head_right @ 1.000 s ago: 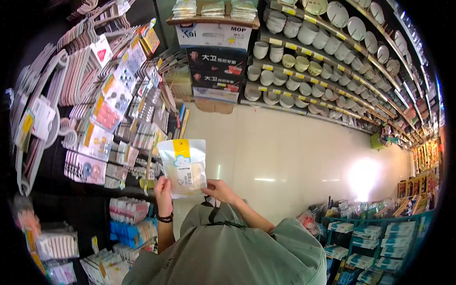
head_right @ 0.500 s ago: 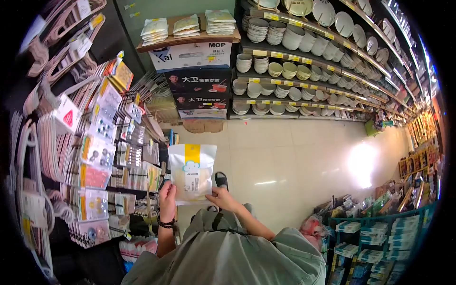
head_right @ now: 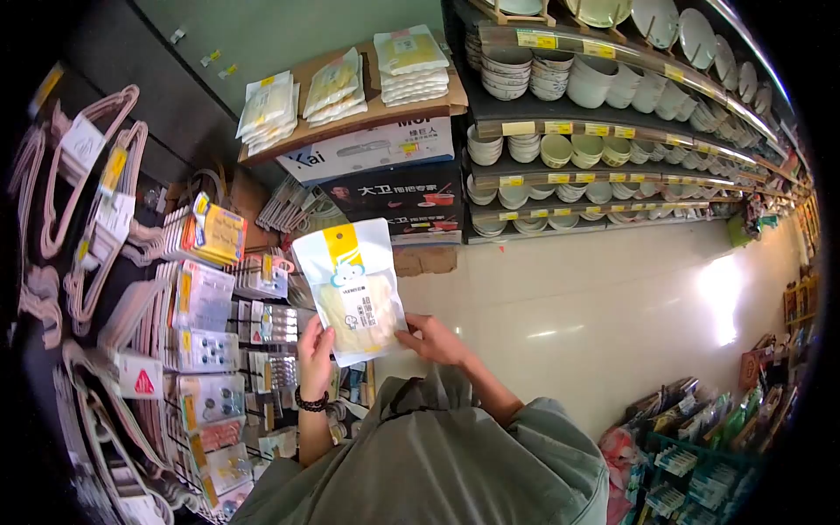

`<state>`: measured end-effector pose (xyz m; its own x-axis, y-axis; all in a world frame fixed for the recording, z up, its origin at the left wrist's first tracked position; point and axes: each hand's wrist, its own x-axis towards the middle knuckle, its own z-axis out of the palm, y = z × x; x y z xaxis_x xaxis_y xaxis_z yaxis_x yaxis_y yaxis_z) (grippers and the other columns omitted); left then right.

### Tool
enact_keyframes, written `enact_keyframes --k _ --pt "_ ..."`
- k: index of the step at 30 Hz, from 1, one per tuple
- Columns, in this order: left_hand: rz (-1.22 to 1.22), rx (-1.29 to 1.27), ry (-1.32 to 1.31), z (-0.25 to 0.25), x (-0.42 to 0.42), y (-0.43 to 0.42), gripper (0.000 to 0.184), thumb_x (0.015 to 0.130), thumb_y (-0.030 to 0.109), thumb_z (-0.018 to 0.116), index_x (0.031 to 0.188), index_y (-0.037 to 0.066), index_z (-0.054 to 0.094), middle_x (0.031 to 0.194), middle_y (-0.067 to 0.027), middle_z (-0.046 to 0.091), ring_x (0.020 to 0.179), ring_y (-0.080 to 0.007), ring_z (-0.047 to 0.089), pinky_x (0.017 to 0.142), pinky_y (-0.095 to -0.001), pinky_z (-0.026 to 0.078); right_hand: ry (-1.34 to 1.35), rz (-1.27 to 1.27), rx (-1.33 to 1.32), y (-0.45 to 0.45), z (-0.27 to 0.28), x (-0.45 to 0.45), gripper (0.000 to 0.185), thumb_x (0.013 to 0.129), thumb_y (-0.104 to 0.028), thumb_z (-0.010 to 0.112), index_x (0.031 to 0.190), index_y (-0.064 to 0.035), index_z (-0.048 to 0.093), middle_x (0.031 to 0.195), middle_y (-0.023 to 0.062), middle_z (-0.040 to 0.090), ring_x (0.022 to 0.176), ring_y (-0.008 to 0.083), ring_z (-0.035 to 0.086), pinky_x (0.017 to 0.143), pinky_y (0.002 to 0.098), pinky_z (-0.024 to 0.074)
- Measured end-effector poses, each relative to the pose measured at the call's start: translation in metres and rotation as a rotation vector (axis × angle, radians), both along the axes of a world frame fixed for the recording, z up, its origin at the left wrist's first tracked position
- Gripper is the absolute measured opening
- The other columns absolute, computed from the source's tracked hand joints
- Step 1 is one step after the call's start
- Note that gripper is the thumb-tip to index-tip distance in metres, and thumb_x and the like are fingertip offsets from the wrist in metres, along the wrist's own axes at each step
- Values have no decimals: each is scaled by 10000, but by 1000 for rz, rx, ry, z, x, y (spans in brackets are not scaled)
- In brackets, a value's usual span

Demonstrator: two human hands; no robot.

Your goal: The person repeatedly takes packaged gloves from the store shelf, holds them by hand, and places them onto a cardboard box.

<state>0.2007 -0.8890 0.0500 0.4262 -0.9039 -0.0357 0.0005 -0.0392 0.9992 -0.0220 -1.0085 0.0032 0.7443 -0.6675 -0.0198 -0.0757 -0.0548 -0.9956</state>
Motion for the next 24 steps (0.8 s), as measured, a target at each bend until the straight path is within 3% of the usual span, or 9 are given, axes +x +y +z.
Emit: enact_keyframes --k 8,13,15,19,21,23,24 --pt "270 -105 -53 28 43 -110 384 976 35 578 1337 -77 514 1187 -123 671 1015 -104 623 849 -223 486 -19 -11 -51 -111 49 58 257 961 -200 617 1008 52 608 828 158 657 697 162 579 605 325 463" --pt "381 -198 -58 50 94 -181 373 978 65 577 1333 -46 547 1203 -102 660 1006 -104 623 833 -229 495 -165 -101 -32 -171 73 119 256 952 -190 639 971 62 604 778 130 630 658 102 499 571 292 438" --pt "452 -303 -3 74 109 -219 365 976 75 576 1321 -44 560 1217 -105 655 1034 -137 625 878 -270 501 -318 -125 -58 -202 86 157 256 948 -188 644 959 64 603 750 112 611 642 94 477 560 285 429" --pt "451 -416 -81 113 168 -286 461 992 98 545 1426 -25 454 1349 -150 570 1170 -200 574 1012 -315 444 -164 -95 24 -274 148 216 236 951 -147 621 936 87 595 699 16 549 668 41 435 554 258 376" --pt "327 -429 -110 134 196 -311 518 979 67 546 1469 -8 397 1376 -146 546 1189 -199 555 1029 -315 416 -401 -133 -64 -311 141 269 248 956 -160 619 938 86 600 692 20 556 655 46 451 537 263 382" --pt "310 -382 -192 147 224 -338 526 975 56 547 1475 8 395 1393 -143 528 1220 -197 529 1035 -309 401 -360 -111 -72 -348 151 311 257 964 -181 620 984 75 611 709 26 583 664 65 509 537 271 435" --pt "301 -373 -256 148 247 -352 525 975 59 548 1476 16 398 1392 -144 530 1235 -200 518 1041 -307 398 -315 -59 188 -358 165 321 279 951 -169 633 1103 62 598 781 81 628 723 107 577 683 332 576"
